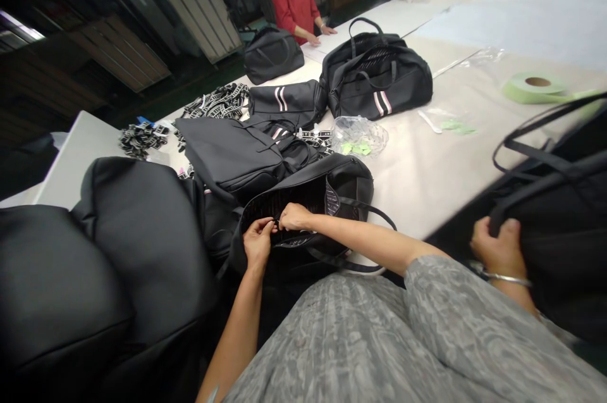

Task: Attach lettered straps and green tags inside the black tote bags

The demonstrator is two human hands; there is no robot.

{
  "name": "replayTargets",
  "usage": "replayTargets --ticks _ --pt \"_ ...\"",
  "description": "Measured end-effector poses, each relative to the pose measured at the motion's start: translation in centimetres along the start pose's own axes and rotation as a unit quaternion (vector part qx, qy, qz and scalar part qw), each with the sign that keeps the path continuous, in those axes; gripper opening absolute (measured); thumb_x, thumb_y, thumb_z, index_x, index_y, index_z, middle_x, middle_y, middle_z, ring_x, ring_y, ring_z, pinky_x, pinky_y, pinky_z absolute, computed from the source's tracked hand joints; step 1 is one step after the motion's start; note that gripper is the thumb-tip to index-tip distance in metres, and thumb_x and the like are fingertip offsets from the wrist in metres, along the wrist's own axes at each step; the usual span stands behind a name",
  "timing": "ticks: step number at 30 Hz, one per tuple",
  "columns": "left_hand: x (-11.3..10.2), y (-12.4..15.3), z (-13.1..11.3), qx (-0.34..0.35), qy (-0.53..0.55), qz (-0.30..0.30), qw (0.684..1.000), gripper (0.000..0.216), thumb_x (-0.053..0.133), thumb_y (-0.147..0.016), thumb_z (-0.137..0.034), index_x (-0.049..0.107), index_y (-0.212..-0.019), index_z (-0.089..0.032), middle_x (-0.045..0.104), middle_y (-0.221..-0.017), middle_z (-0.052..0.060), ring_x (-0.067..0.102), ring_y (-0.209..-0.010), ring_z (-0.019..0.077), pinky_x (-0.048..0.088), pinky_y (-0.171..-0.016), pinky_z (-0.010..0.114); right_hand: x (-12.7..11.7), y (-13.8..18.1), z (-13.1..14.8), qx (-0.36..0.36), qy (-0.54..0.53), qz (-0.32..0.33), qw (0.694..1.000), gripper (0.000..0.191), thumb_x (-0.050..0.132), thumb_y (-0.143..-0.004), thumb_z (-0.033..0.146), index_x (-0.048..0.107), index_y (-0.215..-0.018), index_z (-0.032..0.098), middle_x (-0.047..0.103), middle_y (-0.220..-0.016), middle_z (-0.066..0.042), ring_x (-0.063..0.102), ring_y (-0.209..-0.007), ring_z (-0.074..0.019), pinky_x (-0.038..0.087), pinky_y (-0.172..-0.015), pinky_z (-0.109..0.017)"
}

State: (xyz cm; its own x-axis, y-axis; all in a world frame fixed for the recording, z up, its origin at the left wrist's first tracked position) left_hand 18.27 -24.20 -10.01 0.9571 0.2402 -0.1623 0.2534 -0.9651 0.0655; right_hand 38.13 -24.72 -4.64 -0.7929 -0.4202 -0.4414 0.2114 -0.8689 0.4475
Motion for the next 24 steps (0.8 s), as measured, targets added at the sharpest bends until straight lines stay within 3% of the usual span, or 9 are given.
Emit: replayTargets --ticks 4,6,7,9,13,16,18,24 --pt "0.1 -0.3 0.1 -0.017 0.007 0.004 1.0 0.018 0.065 -0.068 -0.023 0.067 -0.083 -0.012 0.066 -0.069 0.003 0.061 -0.058 0.0126 0.051 -0.062 0.027 -10.7 5.9 -6.4 0.024 0.0 -0.068 0.997 0.043 0.053 -0.089 0.033 0.061 -0.055 0.009 0.038 -0.035 0.005 0.049 -0.05 -0.0064 0.028 -0.052 -0.015" --pt "0.1 -0.4 0.2 -0.022 0.01 0.003 1.0 0.019 0.065 -0.067 -0.023 0.066 -0.083 -0.012 0.065 -0.068 0.003 0.061 -0.057 0.0123 0.051 -0.062 0.027 -15.6 6.8 -8.3 0.045 -0.023 -0.206 0.977 0.046 0.056 -0.087 0.029 0.052 -0.045 0.012 0.026 -0.029 0.006 0.042 -0.043 -0.0033 0.024 -0.051 -0.014" --pt "0.1 -0.4 0.2 -0.023 0.012 0.003 1.0 0.02 0.065 -0.067 -0.023 0.066 -0.083 -0.012 0.065 -0.068 0.003 0.061 -0.057 0.0121 0.051 -0.062 0.026 -16.3 6.3 -8.3 0.047 -0.027 -0.221 0.974 0.047 0.057 -0.087 0.027 0.05 -0.043 0.012 0.023 -0.028 0.006 0.039 -0.042 -0.0029 0.024 -0.051 -0.014" --pt "0.1 -0.5 0.3 -0.024 0.014 0.003 1.0 0.021 0.065 -0.067 -0.023 0.066 -0.084 -0.011 0.065 -0.068 0.003 0.06 -0.057 0.0119 0.051 -0.062 0.026 -13.6 3.8 -6.3 0.05 -0.012 -0.131 0.99 0.039 0.063 -0.082 0.023 0.054 -0.045 0.013 0.031 -0.029 0.004 0.041 -0.042 -0.0042 0.024 -0.049 -0.015" --pt "0.1 -0.5 0.5 -0.023 0.014 0.005 1.0 0.022 0.066 -0.066 -0.024 0.066 -0.084 -0.011 0.066 -0.069 0.003 0.06 -0.057 0.0118 0.051 -0.061 0.026 -2.1 -2.2 0.2 0.017 -0.015 -0.041 0.999 0.01 0.071 -0.069 0.018 0.069 -0.059 0.016 0.057 -0.046 0.003 0.049 -0.048 -0.0077 0.032 -0.047 -0.017" --pt "0.0 -0.4 0.5 -0.02 0.013 0.007 1.0 0.022 0.066 -0.067 -0.025 0.067 -0.084 -0.011 0.066 -0.069 0.003 0.061 -0.058 0.0121 0.051 -0.062 0.026 4.3 -5.1 2.2 -0.028 -0.02 0.033 0.999 0.013 0.061 -0.072 0.015 0.073 -0.066 0.016 0.06 -0.052 0.002 0.05 -0.047 -0.0088 0.032 -0.044 -0.019" --pt "0.0 -0.4 0.5 -0.018 0.012 0.008 1.0 0.021 0.066 -0.067 -0.025 0.067 -0.084 -0.012 0.066 -0.07 0.003 0.061 -0.058 0.0122 0.051 -0.063 0.026 5.4 -6.1 2.1 -0.048 -0.019 0.052 0.997 0.016 0.058 -0.073 0.015 0.074 -0.07 0.015 0.06 -0.053 0.001 0.05 -0.047 -0.0087 0.032 -0.043 -0.019" --pt "0.0 -0.4 0.8 -0.014 0.017 0.012 1.0 0.02 0.066 -0.069 -0.025 0.067 -0.085 -0.013 0.066 -0.071 0.003 0.062 -0.061 0.0126 0.051 -0.065 0.026 4.7 -6.5 1.6 -0.046 -0.004 0.07 0.997 0.018 0.056 -0.071 0.01 0.074 -0.067 0.013 0.06 -0.053 0.0 0.052 -0.048 -0.0085 0.032 -0.044 -0.018"
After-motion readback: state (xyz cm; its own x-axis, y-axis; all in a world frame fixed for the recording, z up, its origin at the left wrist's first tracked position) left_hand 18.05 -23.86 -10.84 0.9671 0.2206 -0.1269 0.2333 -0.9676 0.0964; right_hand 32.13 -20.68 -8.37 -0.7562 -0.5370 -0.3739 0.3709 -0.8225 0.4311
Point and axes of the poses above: each hand's wrist, its own y-axis away from the middle knuckle, its own x-axis out of the palm, z = x × y, the point moved 5 cm from there along -y, towards the middle knuckle
